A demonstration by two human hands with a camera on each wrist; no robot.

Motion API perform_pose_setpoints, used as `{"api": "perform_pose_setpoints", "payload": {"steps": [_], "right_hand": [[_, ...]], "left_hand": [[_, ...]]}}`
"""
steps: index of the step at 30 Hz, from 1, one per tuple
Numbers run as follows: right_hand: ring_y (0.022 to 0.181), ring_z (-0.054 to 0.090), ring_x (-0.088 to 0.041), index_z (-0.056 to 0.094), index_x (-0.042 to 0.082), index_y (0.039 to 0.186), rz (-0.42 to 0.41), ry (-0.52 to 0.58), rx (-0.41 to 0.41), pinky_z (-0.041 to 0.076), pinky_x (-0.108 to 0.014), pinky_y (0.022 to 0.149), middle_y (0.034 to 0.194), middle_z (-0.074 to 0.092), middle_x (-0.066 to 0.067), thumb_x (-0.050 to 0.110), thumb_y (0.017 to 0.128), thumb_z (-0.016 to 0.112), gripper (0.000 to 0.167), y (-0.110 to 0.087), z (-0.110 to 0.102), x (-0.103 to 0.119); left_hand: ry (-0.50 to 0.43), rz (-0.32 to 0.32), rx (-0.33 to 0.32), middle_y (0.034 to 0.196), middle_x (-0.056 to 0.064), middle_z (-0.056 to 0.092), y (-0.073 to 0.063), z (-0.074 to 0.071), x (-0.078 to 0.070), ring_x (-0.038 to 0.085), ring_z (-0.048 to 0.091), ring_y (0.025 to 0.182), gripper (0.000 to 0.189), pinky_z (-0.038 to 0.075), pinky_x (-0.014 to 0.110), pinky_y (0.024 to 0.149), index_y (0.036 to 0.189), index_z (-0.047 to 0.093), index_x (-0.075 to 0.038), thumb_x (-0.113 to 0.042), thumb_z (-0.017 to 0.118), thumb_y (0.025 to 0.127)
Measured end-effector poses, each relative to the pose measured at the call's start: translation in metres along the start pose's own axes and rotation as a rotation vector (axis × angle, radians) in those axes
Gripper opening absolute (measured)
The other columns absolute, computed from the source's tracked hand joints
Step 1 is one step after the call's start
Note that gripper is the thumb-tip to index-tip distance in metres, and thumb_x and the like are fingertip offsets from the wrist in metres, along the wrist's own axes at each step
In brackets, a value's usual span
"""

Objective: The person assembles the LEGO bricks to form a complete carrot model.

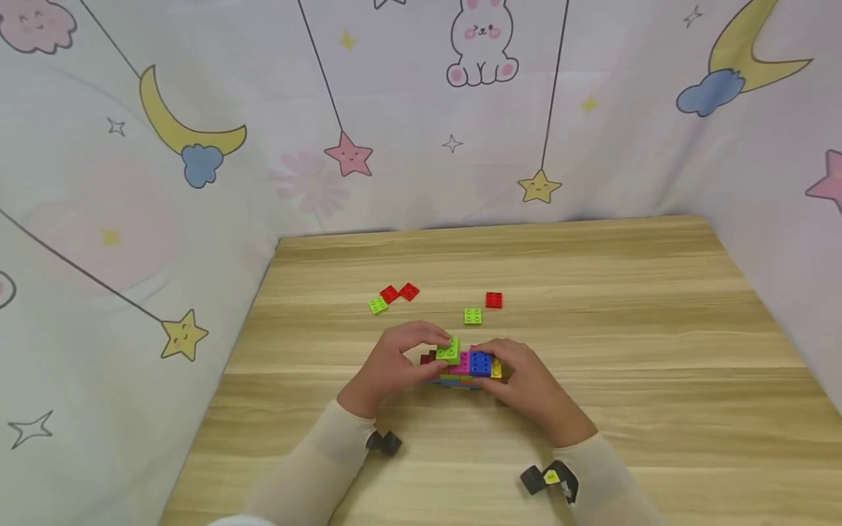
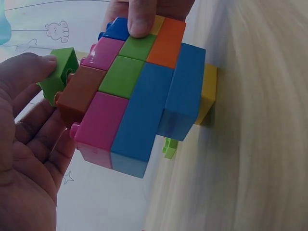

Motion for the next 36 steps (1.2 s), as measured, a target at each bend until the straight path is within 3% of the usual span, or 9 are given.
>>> {"api": "perform_pose_setpoints", "payload": {"steps": [3,9,11,15,21,27,36], "right_hand": [[0.108,0.066,-0.012,0.07,0.022,0.122,0.006,0.001,0.002,0.056,-0.044,0.094,0.118,0.072,0.009,0.018,0.083,0.089,0.044,0.0004,0.0005,-0.0002],[0.108,0.066,-0.013,0.07,0.022,0.122,-0.006,-0.003,-0.002,0.056,-0.043,0.094,0.118,0.072,0.009,0.017,0.082,0.09,0.045,0.0003,0.0015,-0.0011],[0.109,0.066,-0.013,0.07,0.022,0.122,-0.007,-0.002,-0.001,0.056,-0.043,0.094,0.118,0.072,0.009,0.016,0.082,0.09,0.045,0.0004,0.0018,-0.0011],[0.109,0.066,-0.013,0.07,0.022,0.122,0.006,-0.004,0.004,0.056,-0.045,0.095,0.118,0.072,0.009,0.018,0.083,0.09,0.044,0.0004,0.0019,-0.0018],[0.109,0.066,-0.013,0.07,0.022,0.122,0.029,-0.002,0.012,0.056,-0.047,0.096,0.118,0.072,0.009,0.019,0.083,0.089,0.043,0.0009,0.0012,-0.0005],[0.108,0.067,-0.013,0.071,0.019,0.121,0.012,-0.002,0.008,0.056,-0.044,0.095,0.117,0.073,0.008,0.015,0.082,0.09,0.044,0.0021,0.0011,0.0011],[0.107,0.067,-0.013,0.071,0.02,0.121,0.021,0.01,0.01,0.057,-0.043,0.094,0.116,0.073,0.008,0.013,0.082,0.09,0.044,0.002,0.0008,0.0007]], "left_hand": [[0.039,-0.017,0.012,0.117,-0.001,0.074,-0.0025,0.0033,0.0,0.011,0.066,0.113,0.025,0.054,0.026,0.096,0.108,0.078,-0.011,-0.013,0.087,0.085],[0.01,-0.02,0.04,0.119,-0.002,0.071,-0.0049,0.0069,-0.0015,0.009,0.061,0.079,0.02,0.055,0.023,0.066,0.105,0.079,-0.011,-0.012,0.086,0.086],[0.005,-0.02,0.044,0.119,-0.002,0.071,-0.0054,0.0074,-0.0014,0.008,0.059,0.075,0.02,0.055,0.023,0.064,0.105,0.079,-0.011,-0.012,0.086,0.087],[0.016,-0.029,0.047,0.121,-0.003,0.071,-0.0065,0.0069,-0.001,0.004,0.059,0.077,0.019,0.055,0.022,0.064,0.106,0.079,-0.012,-0.013,0.085,0.088],[0.028,-0.063,0.044,0.119,-0.003,0.072,-0.0067,0.0037,-0.0011,0.004,0.064,0.095,0.02,0.056,0.02,0.069,0.105,0.081,-0.011,-0.013,0.087,0.086],[0.029,-0.059,0.065,0.119,-0.003,0.072,-0.0064,0.0029,-0.0041,0.006,0.064,0.094,0.02,0.056,0.025,0.064,0.104,0.081,-0.01,-0.012,0.087,0.085],[0.048,-0.107,0.097,0.116,-0.002,0.073,-0.0042,0.0027,-0.0049,0.007,0.065,0.097,0.02,0.058,0.024,0.07,0.103,0.081,-0.009,-0.009,0.087,0.085]]}}
Point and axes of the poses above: each hand's wrist, its own y-axis towards the middle knuckle, its own z-axis out of the palm, x = y × z, the point moved 9 cm from there along y, towards the middle knuckle
